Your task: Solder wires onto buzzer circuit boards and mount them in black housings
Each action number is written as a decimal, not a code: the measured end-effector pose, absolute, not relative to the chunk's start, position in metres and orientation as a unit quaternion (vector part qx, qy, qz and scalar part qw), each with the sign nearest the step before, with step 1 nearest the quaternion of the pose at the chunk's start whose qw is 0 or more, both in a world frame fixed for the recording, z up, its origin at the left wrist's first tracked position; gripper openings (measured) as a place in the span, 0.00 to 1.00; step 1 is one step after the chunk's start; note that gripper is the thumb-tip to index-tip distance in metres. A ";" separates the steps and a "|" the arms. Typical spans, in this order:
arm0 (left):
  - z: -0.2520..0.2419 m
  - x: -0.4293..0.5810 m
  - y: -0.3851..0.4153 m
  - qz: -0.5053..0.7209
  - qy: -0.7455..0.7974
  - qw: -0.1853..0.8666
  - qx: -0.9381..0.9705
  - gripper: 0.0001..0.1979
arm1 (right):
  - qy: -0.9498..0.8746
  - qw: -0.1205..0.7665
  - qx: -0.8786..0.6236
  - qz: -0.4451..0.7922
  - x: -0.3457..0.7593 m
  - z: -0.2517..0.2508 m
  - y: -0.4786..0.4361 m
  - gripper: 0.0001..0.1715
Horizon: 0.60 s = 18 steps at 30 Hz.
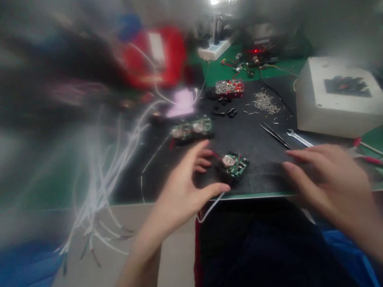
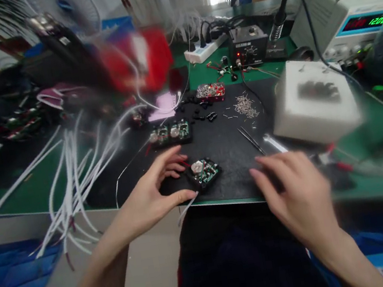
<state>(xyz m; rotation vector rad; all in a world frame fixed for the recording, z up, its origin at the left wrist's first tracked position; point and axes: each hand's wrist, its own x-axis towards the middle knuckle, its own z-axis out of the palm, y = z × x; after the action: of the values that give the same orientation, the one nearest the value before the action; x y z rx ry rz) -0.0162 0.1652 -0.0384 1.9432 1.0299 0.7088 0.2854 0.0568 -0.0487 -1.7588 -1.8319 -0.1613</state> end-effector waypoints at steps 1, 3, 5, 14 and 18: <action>-0.041 -0.015 0.157 0.303 0.425 0.397 0.755 0.46 | -0.709 0.308 -0.634 -0.024 0.277 -0.046 0.060 0.19; -0.044 -0.009 0.143 0.346 0.453 0.371 0.733 0.44 | -0.737 0.319 -0.595 0.040 0.260 -0.045 0.068 0.22; -0.045 -0.002 0.130 0.370 0.470 0.333 0.729 0.39 | -0.745 0.324 -0.575 0.090 0.246 -0.046 0.075 0.27; -0.063 -0.005 0.095 0.368 0.434 0.120 0.814 0.19 | -0.755 0.355 -0.537 0.122 0.211 -0.056 0.069 0.24; -0.072 -0.017 0.089 0.368 0.411 0.109 0.827 0.19 | -0.770 0.344 -0.529 0.097 0.207 -0.061 0.061 0.26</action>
<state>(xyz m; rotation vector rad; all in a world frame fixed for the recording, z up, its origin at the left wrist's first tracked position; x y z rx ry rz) -0.0167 0.0886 -0.0724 2.4319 1.2071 1.0827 0.2069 0.0608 -0.0613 -1.3743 -1.9995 0.2524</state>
